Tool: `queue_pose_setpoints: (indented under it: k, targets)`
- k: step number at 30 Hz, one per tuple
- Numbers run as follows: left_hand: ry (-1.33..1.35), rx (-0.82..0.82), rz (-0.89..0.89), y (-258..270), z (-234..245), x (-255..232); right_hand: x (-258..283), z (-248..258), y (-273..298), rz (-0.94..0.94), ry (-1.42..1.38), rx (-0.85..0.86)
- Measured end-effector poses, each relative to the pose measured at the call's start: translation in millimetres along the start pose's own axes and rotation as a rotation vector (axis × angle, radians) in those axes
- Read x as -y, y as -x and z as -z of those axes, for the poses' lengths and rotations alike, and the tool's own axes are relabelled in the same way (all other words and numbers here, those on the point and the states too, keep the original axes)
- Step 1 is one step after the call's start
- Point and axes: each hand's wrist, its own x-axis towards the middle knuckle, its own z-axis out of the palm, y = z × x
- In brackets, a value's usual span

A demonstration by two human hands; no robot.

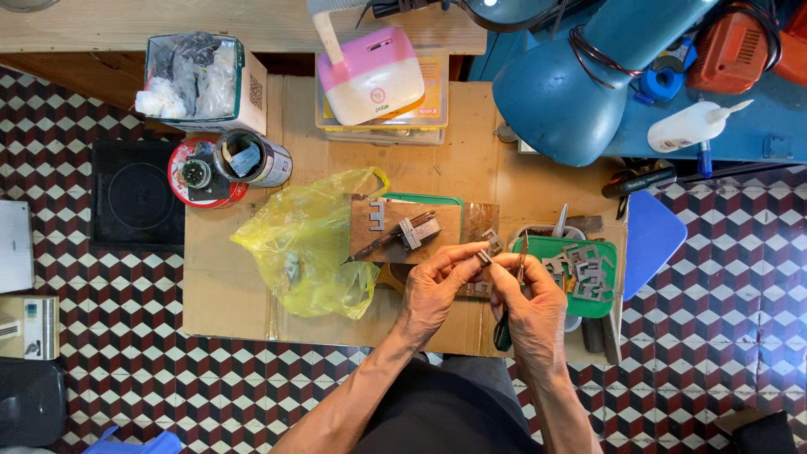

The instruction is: The person picks small metal pieces from a green tray and uses a green-handled tool to file or shape them. They then place the pieces into a wooden jig, adjusting them by hand. The person repeats this process with multiple pieces throughout the clip.

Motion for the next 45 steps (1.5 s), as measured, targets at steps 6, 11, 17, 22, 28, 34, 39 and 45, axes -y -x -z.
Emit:
queue_pose_setpoints:
  k: [6, 11, 17, 22, 28, 34, 39, 45]
  targets:
    - [0.056, 0.015, 0.043, -13, -7, -1, 13, -4, -9, 0.049, 0.125, 0.007]
    - [0.046, 0.007, 0.059, -27, -20, -10, 22, -6, -18, 0.06, 0.15, -0.034]
    - [-0.014, 0.003, 0.051, -39, -26, -23, 28, -6, -31, 0.085, 0.128, -0.033]
    - [-0.056, -0.006, 0.065, -43, -25, -30, 29, -9, -37, 0.058, 0.12, -0.033]
    - [-0.09, -0.023, 0.07, -43, -24, -30, 30, -10, -39, 0.023, 0.121, -0.016]
    - [-0.098, -0.02, 0.063, -44, -25, -27, 31, -10, -37, 0.035, 0.096, -0.013]
    - [-0.07, 0.015, 0.104, -45, -32, -35, 33, -7, -36, 0.055, 0.092, -0.062]
    - [-0.102, 0.089, 0.056, -53, -40, -47, 35, 2, -41, 0.101, 0.156, -0.09]
